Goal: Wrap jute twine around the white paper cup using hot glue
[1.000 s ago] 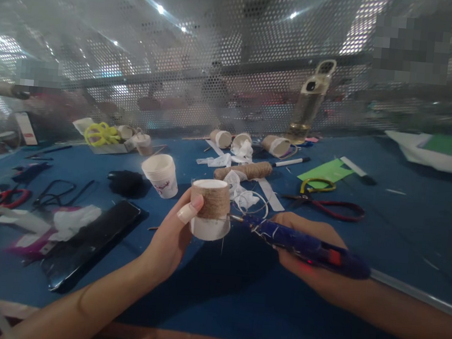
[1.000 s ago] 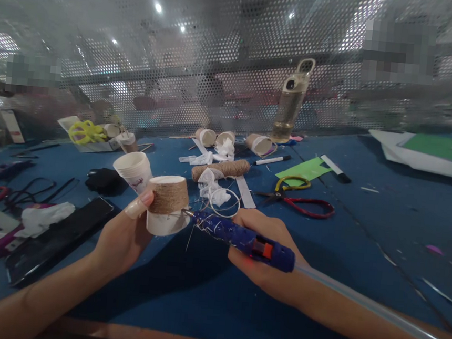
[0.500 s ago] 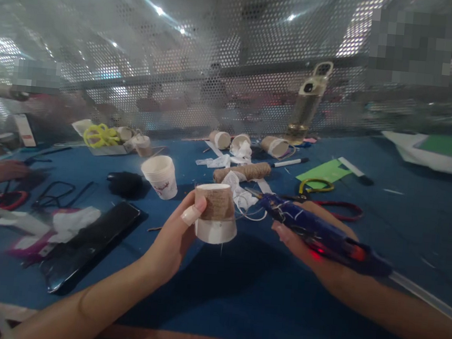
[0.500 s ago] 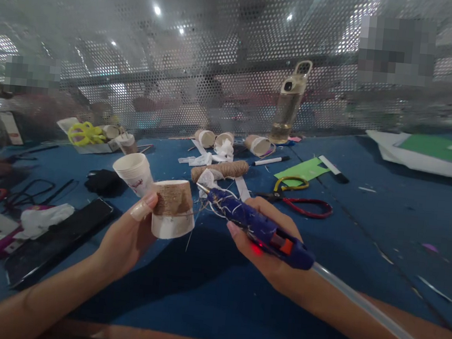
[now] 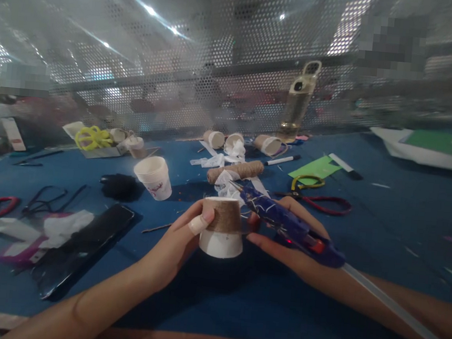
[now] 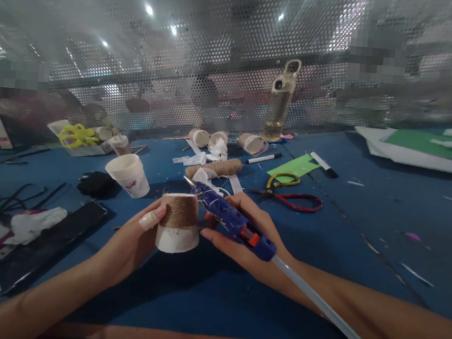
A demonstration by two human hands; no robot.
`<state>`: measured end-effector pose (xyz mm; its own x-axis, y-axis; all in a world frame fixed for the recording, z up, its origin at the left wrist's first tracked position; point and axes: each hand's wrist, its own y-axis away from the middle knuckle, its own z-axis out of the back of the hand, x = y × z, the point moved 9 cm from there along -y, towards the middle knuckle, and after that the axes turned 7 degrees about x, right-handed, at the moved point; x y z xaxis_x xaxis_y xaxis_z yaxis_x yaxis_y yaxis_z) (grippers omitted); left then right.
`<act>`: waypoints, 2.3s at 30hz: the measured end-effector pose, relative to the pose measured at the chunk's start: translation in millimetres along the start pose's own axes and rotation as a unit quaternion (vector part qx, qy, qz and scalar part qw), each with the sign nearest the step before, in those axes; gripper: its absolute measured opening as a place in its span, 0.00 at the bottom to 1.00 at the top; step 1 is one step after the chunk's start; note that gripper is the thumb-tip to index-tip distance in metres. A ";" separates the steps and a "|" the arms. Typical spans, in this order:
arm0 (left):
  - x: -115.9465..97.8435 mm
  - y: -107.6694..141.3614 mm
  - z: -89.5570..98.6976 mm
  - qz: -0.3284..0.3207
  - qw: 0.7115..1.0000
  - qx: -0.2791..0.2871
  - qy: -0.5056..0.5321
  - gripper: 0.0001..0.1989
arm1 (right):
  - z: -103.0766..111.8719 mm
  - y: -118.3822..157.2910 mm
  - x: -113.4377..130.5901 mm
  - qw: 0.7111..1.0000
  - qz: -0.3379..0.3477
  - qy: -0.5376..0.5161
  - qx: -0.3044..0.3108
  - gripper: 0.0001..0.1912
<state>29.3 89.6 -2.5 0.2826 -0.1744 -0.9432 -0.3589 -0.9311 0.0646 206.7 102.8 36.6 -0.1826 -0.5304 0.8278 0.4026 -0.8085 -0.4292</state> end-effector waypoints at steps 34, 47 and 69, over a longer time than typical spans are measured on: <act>-3.8 -0.9 0.7 -0.060 0.998 0.013 -0.032 0.14 | -1.5 -3.3 -21.7 0.985 -0.163 -0.057 0.019 0.15; -3.3 -0.5 -0.6 -0.051 0.996 0.009 -0.067 0.19 | -1.6 -0.8 -25.5 0.983 -0.173 -0.055 0.011 0.12; -3.2 -0.7 6.6 -0.033 0.999 -0.035 -0.026 0.20 | 1.8 1.4 -2.1 0.997 -0.064 -0.020 -0.028 0.09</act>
<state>22.8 92.9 -1.7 0.2566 -0.0974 -0.9616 -0.2774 -0.9605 0.0232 209.2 103.3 34.9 -0.1932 -0.4123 0.8903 0.3276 -0.8825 -0.3375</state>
